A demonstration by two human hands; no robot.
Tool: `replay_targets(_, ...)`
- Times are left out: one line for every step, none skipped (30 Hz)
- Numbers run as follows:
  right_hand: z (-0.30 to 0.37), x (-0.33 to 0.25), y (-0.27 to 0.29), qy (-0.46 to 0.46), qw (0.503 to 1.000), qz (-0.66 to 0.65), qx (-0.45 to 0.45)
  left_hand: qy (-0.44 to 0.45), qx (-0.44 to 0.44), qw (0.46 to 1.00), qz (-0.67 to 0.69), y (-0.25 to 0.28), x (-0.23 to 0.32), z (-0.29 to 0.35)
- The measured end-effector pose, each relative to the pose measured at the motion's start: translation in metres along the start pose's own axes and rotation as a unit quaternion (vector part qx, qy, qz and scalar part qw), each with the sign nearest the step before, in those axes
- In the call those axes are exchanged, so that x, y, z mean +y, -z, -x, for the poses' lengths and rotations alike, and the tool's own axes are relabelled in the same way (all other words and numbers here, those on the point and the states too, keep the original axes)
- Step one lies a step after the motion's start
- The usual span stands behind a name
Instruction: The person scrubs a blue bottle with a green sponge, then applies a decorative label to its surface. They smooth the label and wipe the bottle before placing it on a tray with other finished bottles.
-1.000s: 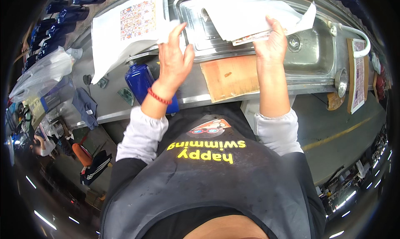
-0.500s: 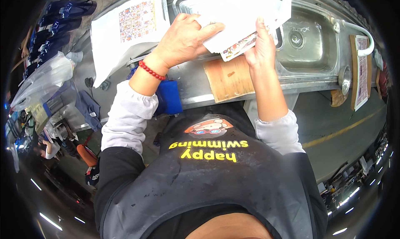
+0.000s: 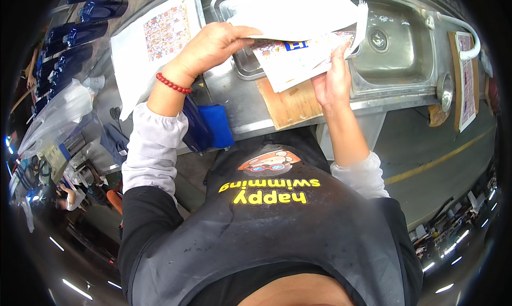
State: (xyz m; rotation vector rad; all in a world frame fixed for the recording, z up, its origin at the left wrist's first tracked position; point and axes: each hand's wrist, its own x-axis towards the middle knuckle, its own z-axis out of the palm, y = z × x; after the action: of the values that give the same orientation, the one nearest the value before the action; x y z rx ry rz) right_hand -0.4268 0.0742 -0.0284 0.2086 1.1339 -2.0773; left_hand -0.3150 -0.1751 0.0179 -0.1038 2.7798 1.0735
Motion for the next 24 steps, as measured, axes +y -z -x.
replay_targets(0.002, 0.002, 0.006, -0.009, 1.000, 0.006, 0.016, -0.006, 0.025, 0.999, 0.022, 0.001, 0.000, -0.002)
replay_targets(0.004, 0.004, 0.013, -0.017, 1.000, 0.006, 0.018, -0.013, 0.050, 0.998, 0.043, 0.002, 0.000, -0.004)
replay_targets(0.006, 0.006, 0.020, -0.021, 1.000, -0.002, 0.011, -0.006, 0.070, 0.995, 0.064, 0.003, 0.000, -0.007)
replay_targets(0.010, 0.008, 0.028, -0.034, 0.999, 0.011, 0.024, 0.000, 0.088, 0.993, 0.076, 0.006, 0.000, -0.007)
replay_targets(0.014, 0.010, 0.035, -0.042, 0.999, 0.016, 0.029, 0.023, 0.101, 0.991, 0.087, 0.011, -0.001, -0.009)
replay_targets(0.018, 0.012, 0.042, -0.056, 0.997, 0.018, 0.041, 0.035, 0.119, 0.987, 0.098, 0.016, -0.002, -0.012)
replay_targets(0.023, 0.014, 0.050, -0.055, 0.998, 0.020, 0.035, 0.047, 0.137, 0.984, 0.108, 0.022, -0.004, -0.013)
replay_targets(0.029, 0.016, 0.058, -0.060, 0.997, 0.020, 0.037, 0.040, 0.185, 0.972, 0.142, 0.027, -0.005, -0.016)
replay_targets(0.033, 0.018, 0.067, -0.066, 0.997, 0.015, 0.030, 0.095, 0.182, 0.956, 0.208, 0.036, -0.009, -0.022)
replay_targets(0.035, 0.018, 0.076, -0.080, 0.996, -0.004, 0.046, 0.082, 0.192, 0.936, 0.284, 0.041, -0.010, -0.021)
replay_targets(0.037, 0.018, 0.085, -0.096, 0.994, -0.027, 0.053, 0.111, 0.201, 0.910, 0.347, 0.048, -0.012, -0.021)
replay_targets(0.037, 0.017, 0.095, -0.108, 0.991, -0.053, 0.058, 0.112, 0.219, 0.906, 0.346, 0.054, -0.014, -0.023)
replay_targets(0.034, 0.017, 0.103, -0.121, 0.989, -0.049, 0.069, 0.120, 0.270, 0.887, 0.355, 0.056, -0.017, -0.026)
replay_targets(0.029, 0.017, 0.111, -0.130, 0.987, -0.048, 0.080, 0.117, 0.282, 0.883, 0.355, 0.059, -0.021, -0.030)
replay_targets(0.025, 0.017, 0.117, -0.137, 0.985, -0.050, 0.090, 0.117, 0.294, 0.879, 0.357, 0.062, -0.025, -0.034)
replay_targets(0.020, 0.016, 0.121, -0.140, 0.983, -0.042, 0.113, 0.121, 0.297, 0.879, 0.352, 0.062, -0.031, -0.036)
replay_targets(0.016, 0.017, 0.124, -0.135, 0.984, -0.029, 0.116, 0.123, 0.299, 0.880, 0.348, 0.062, -0.038, -0.040)
replay_targets(0.014, 0.017, 0.125, -0.130, 0.982, -0.019, 0.133, 0.125, 0.301, 0.881, 0.344, 0.061, -0.046, -0.043)
replay_targets(0.015, 0.018, 0.125, -0.135, 0.978, -0.004, 0.158, 0.132, 0.308, 0.876, 0.347, 0.060, -0.056, -0.047)
replay_targets(0.017, 0.019, 0.123, -0.114, 0.982, 0.003, 0.154, 0.139, 0.314, 0.871, 0.351, 0.058, -0.066, -0.050)
replay_targets(0.022, 0.020, 0.121, -0.102, 0.982, 0.013, 0.156, 0.146, 0.321, 0.866, 0.354, 0.054, -0.077, -0.054)
replay_targets(0.030, 0.022, 0.119, -0.084, 0.982, 0.024, 0.169, 0.137, 0.331, 0.860, 0.364, 0.050, -0.088, -0.059)
replay_targets(0.039, 0.024, 0.116, -0.072, 0.985, 0.014, 0.157, 0.150, 0.334, 0.851, 0.376, 0.047, -0.098, -0.062)
replay_targets(0.050, 0.028, 0.114, -0.055, 0.986, 0.005, 0.155, 0.162, 0.338, 0.842, 0.387, 0.045, -0.105, -0.063)
